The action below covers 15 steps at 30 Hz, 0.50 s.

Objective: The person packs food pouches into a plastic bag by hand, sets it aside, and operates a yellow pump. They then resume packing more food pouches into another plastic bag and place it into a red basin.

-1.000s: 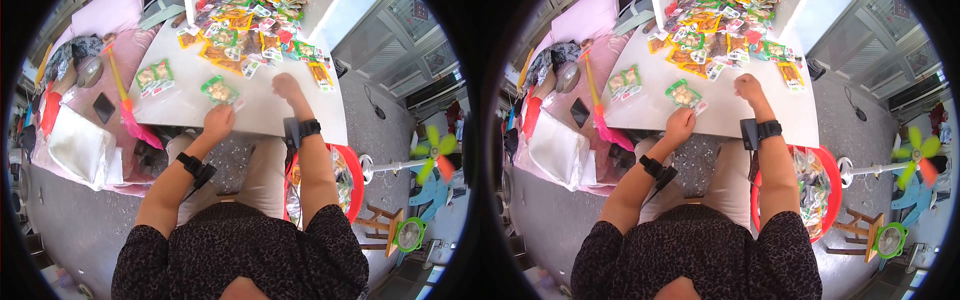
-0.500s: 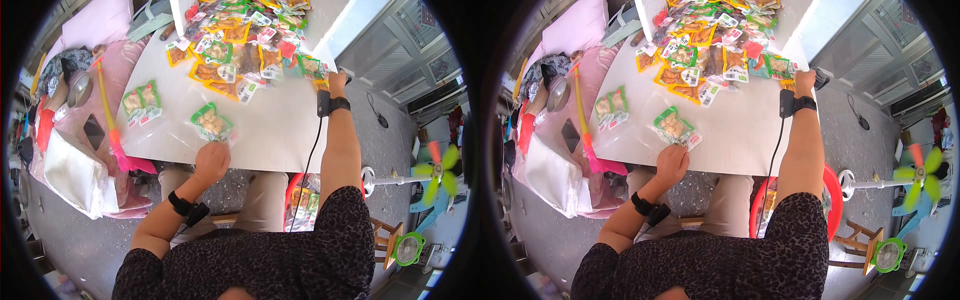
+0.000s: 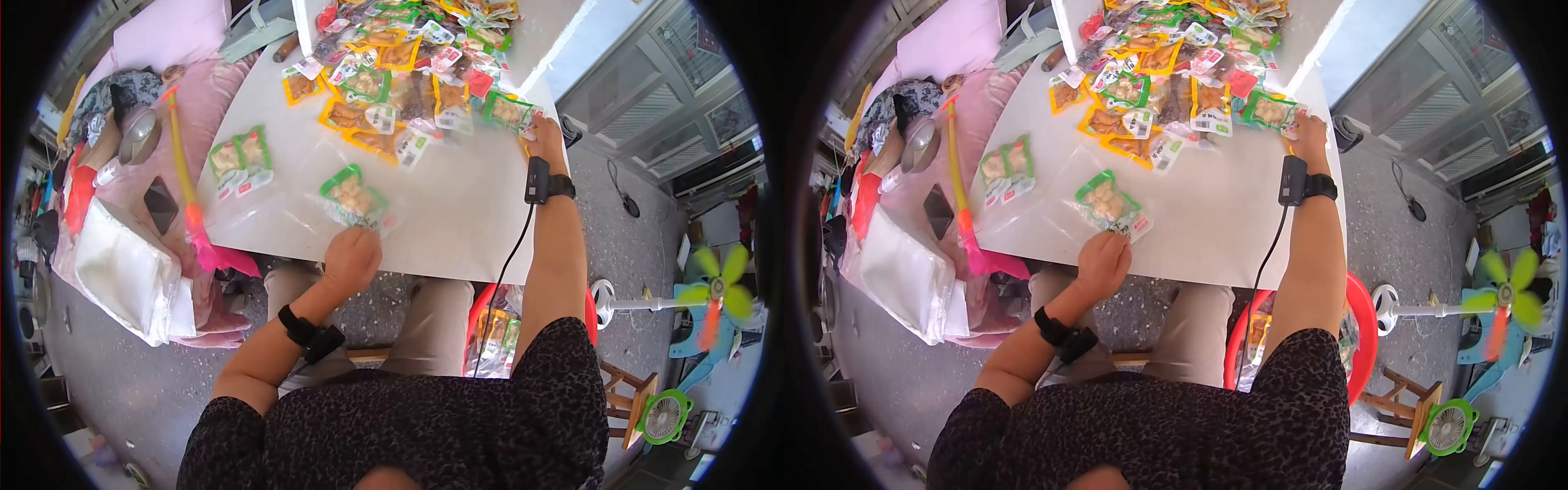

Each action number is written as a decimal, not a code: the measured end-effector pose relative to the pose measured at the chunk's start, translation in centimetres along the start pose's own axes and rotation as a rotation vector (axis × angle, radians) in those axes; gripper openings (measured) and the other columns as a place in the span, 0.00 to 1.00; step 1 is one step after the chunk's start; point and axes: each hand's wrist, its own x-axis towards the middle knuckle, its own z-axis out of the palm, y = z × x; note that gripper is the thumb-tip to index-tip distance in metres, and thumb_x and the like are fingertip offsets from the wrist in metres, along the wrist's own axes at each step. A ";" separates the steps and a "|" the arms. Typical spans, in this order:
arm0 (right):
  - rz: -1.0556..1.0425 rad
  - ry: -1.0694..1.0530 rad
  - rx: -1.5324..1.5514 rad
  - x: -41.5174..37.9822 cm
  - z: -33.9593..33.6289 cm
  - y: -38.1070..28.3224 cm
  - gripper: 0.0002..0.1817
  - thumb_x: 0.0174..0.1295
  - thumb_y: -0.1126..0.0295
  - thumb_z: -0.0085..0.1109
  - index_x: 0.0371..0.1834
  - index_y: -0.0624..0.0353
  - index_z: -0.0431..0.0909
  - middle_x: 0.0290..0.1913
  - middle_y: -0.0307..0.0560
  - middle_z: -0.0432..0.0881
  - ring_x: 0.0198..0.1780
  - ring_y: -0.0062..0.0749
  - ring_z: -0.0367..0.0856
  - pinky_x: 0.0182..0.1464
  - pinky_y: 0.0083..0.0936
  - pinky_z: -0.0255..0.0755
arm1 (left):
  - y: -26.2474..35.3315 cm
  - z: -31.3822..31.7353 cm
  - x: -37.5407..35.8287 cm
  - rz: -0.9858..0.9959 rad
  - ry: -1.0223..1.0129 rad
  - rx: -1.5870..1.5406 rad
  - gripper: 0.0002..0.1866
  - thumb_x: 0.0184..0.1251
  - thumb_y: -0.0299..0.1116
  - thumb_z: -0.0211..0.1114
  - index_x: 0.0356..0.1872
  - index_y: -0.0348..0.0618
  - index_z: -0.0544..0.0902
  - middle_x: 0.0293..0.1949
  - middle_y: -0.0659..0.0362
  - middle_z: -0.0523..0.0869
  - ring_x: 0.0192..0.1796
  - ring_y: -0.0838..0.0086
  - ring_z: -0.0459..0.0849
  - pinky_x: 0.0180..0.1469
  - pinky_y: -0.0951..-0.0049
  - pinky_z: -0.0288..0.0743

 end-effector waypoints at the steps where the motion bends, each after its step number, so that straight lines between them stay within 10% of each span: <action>1: -0.054 -0.035 0.070 -1.3 0.3 -0.6 0.11 0.48 0.72 0.50 0.34 0.66 0.68 0.32 0.50 0.74 0.36 0.38 0.74 0.38 0.34 0.70 | 0.0 -0.2 0.0 -0.017 -0.029 0.015 0.03 0.45 0.24 0.55 0.22 0.39 0.71 0.21 0.53 0.72 0.25 0.57 0.71 0.26 0.63 0.65; 15: 0.374 -0.141 0.498 -27.8 4.3 -3.5 0.11 0.57 0.71 0.40 0.43 0.58 0.63 0.42 0.49 0.71 0.42 0.42 0.72 0.43 0.49 0.67 | 3.7 -0.3 1.4 -0.165 0.038 -0.117 0.05 0.51 0.29 0.50 0.25 0.39 0.72 0.26 0.51 0.74 0.31 0.56 0.73 0.32 0.62 0.66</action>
